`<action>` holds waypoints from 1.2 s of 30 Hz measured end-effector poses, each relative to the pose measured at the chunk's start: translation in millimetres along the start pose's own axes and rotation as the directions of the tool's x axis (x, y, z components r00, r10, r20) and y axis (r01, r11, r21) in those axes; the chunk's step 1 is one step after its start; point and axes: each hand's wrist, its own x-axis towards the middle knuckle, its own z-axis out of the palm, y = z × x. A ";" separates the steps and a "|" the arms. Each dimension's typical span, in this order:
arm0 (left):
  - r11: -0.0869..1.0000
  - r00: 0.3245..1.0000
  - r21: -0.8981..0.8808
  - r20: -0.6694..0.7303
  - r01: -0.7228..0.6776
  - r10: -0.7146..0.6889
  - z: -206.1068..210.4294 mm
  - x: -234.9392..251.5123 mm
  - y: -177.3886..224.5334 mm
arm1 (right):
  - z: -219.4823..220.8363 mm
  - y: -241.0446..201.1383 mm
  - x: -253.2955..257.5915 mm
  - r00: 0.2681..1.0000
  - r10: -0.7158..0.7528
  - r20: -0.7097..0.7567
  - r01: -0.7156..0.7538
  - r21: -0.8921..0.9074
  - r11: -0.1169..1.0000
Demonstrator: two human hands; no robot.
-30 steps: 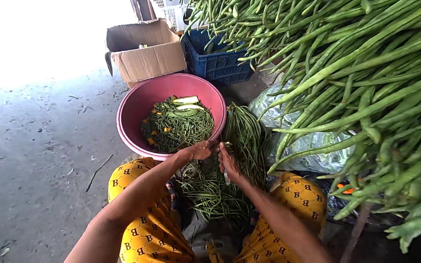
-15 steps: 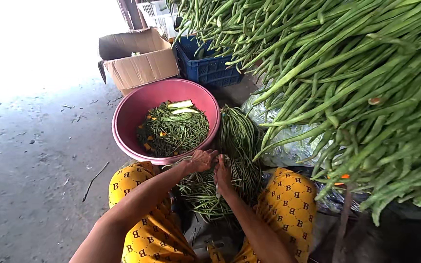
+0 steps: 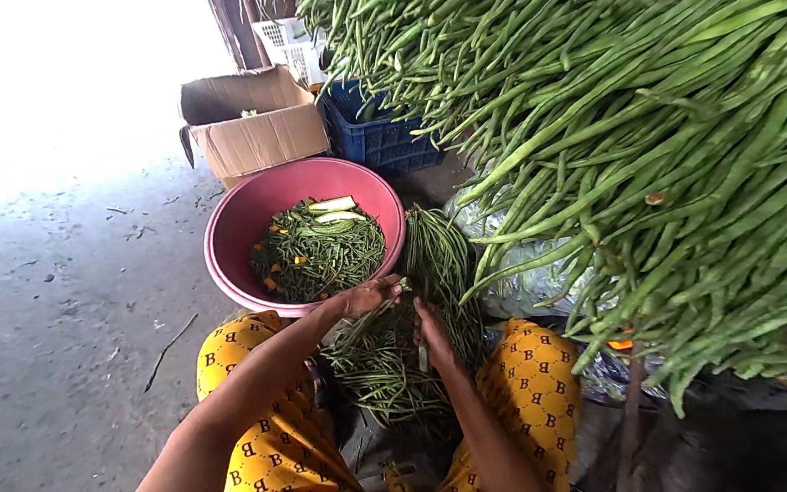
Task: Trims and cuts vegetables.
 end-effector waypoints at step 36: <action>0.988 0.902 0.153 -0.427 0.005 0.062 -102.7 -75.4 12.1 | 88.3 -139.7 55.1 0.634 -0.659 0.404 0.736 -0.052 0.676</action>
